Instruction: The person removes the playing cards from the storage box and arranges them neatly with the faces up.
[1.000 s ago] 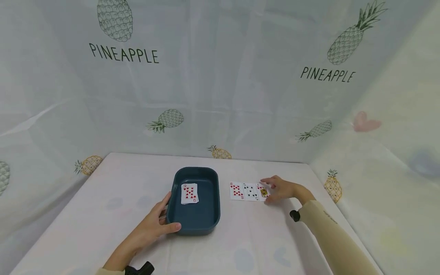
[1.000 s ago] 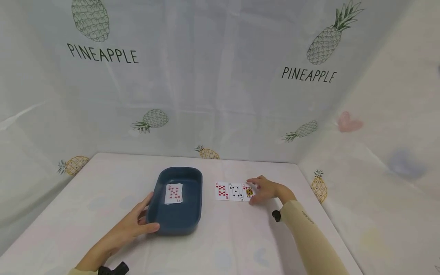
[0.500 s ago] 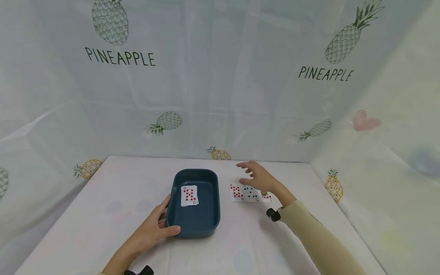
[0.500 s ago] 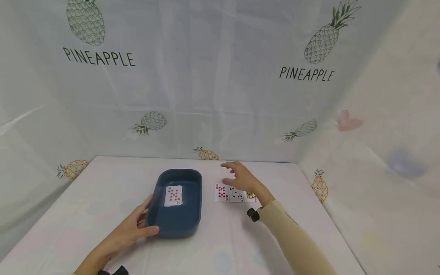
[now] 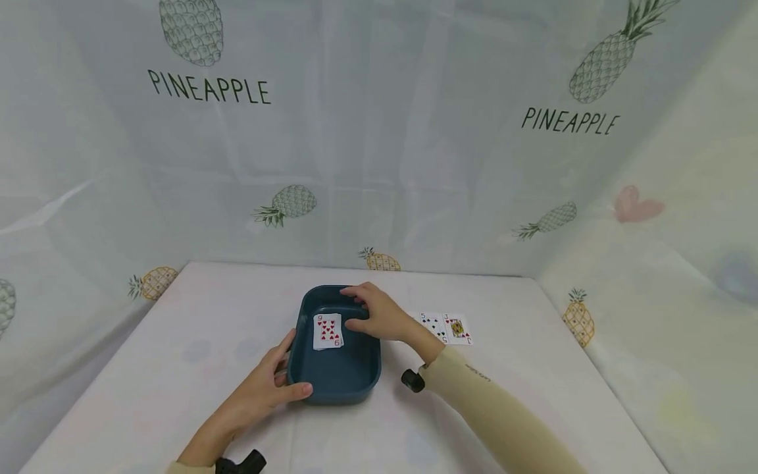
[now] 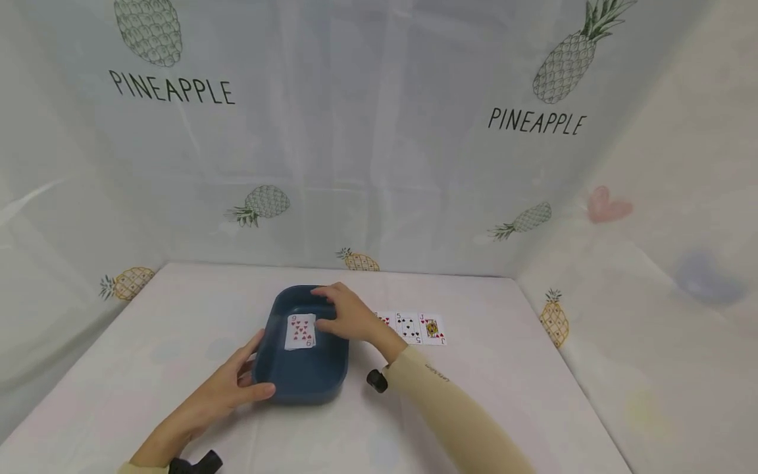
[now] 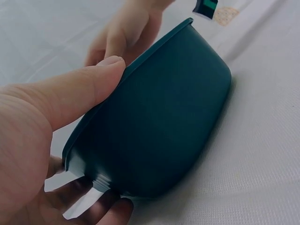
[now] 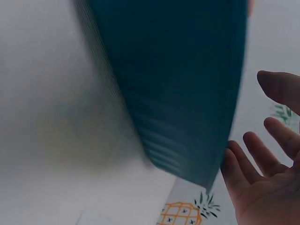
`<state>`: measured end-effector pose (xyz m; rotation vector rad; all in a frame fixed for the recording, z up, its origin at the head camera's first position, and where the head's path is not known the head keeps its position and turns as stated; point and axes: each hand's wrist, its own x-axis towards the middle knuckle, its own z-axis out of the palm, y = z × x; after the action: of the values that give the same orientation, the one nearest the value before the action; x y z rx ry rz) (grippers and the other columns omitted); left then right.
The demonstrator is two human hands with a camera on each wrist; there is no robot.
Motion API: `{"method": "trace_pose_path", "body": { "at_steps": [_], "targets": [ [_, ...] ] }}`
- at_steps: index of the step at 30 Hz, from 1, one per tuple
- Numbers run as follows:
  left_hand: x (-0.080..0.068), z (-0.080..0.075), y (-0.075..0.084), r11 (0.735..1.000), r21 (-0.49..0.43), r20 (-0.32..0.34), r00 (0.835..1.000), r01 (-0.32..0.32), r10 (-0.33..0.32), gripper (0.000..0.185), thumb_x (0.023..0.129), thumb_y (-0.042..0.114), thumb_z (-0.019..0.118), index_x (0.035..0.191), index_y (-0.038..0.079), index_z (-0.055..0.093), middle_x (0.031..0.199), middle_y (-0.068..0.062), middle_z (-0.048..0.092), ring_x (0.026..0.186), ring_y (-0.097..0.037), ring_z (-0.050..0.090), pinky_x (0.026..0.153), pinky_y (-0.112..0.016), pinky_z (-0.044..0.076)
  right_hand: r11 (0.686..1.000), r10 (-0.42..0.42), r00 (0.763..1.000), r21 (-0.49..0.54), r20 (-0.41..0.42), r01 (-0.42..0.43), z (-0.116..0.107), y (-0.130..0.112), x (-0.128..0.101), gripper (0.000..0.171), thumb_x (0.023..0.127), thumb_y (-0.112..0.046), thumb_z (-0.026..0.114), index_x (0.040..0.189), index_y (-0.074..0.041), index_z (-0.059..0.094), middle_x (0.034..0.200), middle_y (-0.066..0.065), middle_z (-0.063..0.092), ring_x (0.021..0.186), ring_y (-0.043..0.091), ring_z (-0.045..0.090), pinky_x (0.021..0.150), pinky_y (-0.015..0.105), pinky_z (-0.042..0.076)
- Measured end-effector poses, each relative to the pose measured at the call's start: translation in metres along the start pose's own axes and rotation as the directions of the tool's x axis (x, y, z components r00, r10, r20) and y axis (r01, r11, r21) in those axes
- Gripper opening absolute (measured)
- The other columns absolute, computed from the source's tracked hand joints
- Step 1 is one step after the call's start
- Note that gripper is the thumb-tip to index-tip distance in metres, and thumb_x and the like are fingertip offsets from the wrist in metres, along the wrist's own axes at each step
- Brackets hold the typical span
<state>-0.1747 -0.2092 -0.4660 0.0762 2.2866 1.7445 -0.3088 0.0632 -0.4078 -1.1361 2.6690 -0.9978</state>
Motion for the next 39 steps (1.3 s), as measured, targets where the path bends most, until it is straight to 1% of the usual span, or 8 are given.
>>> {"method": "trace_pose_path", "body": {
  "at_steps": [8, 16, 19, 23, 30, 33, 36, 39],
  "targets": [
    [-0.001, -0.002, 0.0, 1.0, -0.02, 0.006, 1.0, -0.013, 0.013, 0.113, 0.09, 0.031, 0.088, 0.173, 0.028, 0.011, 0.168, -0.023, 0.02, 0.141, -0.041, 0.054, 0.107, -0.048, 0.055, 0.99, 0.054, 0.995, -0.137, 0.089, -0.042, 0.025, -0.006, 0.011, 0.065, 0.096, -0.023, 0.079, 0.154, -0.01, 0.054, 0.147, 0.014, 0.057, 0.13, 0.027, 0.059, 0.111, 0.044, 0.051],
    [-0.002, -0.004, -0.001, 1.0, -0.019, 0.011, 1.0, -0.019, 0.02, 0.111, 0.092, 0.03, 0.086, 0.173, 0.03, 0.01, 0.169, -0.023, 0.018, 0.143, -0.044, 0.052, 0.107, -0.05, 0.054, 0.96, 0.11, 0.983, -0.272, 0.145, -0.068, 0.032, -0.012, 0.02, 0.072, 0.096, -0.036, 0.081, 0.158, -0.014, 0.052, 0.148, 0.007, 0.058, 0.133, 0.021, 0.059, 0.113, 0.041, 0.05],
    [-0.001, -0.004, 0.0, 1.0, -0.015, 0.008, 1.0, -0.018, 0.018, 0.111, 0.092, 0.031, 0.086, 0.172, 0.031, 0.01, 0.169, -0.023, 0.019, 0.143, -0.044, 0.052, 0.107, -0.05, 0.054, 0.934, 0.129, 0.98, -0.351, 0.155, -0.067, 0.035, -0.009, 0.022, 0.076, 0.094, -0.043, 0.082, 0.158, -0.016, 0.052, 0.149, 0.006, 0.058, 0.132, 0.022, 0.06, 0.113, 0.044, 0.049],
    [-0.001, -0.002, 0.001, 1.0, -0.022, 0.007, 1.0, -0.015, 0.015, 0.111, 0.092, 0.031, 0.087, 0.172, 0.03, 0.011, 0.169, -0.024, 0.019, 0.142, -0.043, 0.053, 0.106, -0.049, 0.055, 0.885, 0.147, 0.974, -0.464, 0.174, -0.051, 0.041, -0.006, 0.023, 0.078, 0.093, -0.052, 0.08, 0.158, -0.021, 0.053, 0.151, 0.004, 0.057, 0.134, 0.021, 0.059, 0.112, 0.048, 0.048],
    [0.001, -0.001, -0.001, 0.998, -0.057, 0.02, 1.0, -0.022, 0.023, 0.112, 0.092, 0.028, 0.087, 0.173, 0.029, 0.009, 0.169, -0.024, 0.018, 0.144, -0.043, 0.052, 0.106, -0.046, 0.056, 0.819, 0.171, 0.97, -0.572, 0.171, -0.043, 0.048, -0.007, 0.024, 0.079, 0.092, -0.059, 0.078, 0.158, -0.023, 0.053, 0.156, 0.002, 0.054, 0.139, 0.022, 0.056, 0.113, 0.046, 0.047],
    [0.0, -0.001, -0.003, 0.999, -0.039, 0.008, 1.0, -0.009, 0.01, 0.113, 0.091, 0.03, 0.088, 0.173, 0.029, 0.01, 0.169, -0.024, 0.018, 0.143, -0.044, 0.052, 0.106, -0.047, 0.056, 0.787, 0.184, 0.968, -0.615, 0.173, -0.04, 0.052, -0.007, 0.025, 0.08, 0.092, -0.063, 0.075, 0.158, -0.023, 0.053, 0.157, 0.002, 0.054, 0.14, 0.022, 0.055, 0.114, 0.046, 0.047],
    [0.0, -0.002, -0.004, 1.0, -0.029, 0.004, 1.0, -0.008, 0.008, 0.112, 0.091, 0.031, 0.088, 0.172, 0.03, 0.011, 0.169, -0.024, 0.019, 0.143, -0.044, 0.052, 0.106, -0.048, 0.056, 0.771, 0.193, 0.967, -0.635, 0.169, -0.043, 0.054, -0.008, 0.026, 0.079, 0.092, -0.064, 0.074, 0.157, -0.022, 0.054, 0.156, 0.002, 0.055, 0.139, 0.024, 0.056, 0.114, 0.047, 0.046],
    [0.0, -0.002, -0.005, 0.999, -0.042, 0.014, 1.0, -0.025, 0.025, 0.112, 0.091, 0.03, 0.087, 0.172, 0.03, 0.011, 0.169, -0.024, 0.019, 0.143, -0.043, 0.053, 0.105, -0.047, 0.056, 0.766, 0.199, 0.967, -0.641, 0.157, -0.053, 0.055, -0.009, 0.026, 0.077, 0.091, -0.064, 0.075, 0.154, -0.023, 0.057, 0.153, 0.001, 0.058, 0.136, 0.023, 0.058, 0.113, 0.046, 0.047]
  ]
}}
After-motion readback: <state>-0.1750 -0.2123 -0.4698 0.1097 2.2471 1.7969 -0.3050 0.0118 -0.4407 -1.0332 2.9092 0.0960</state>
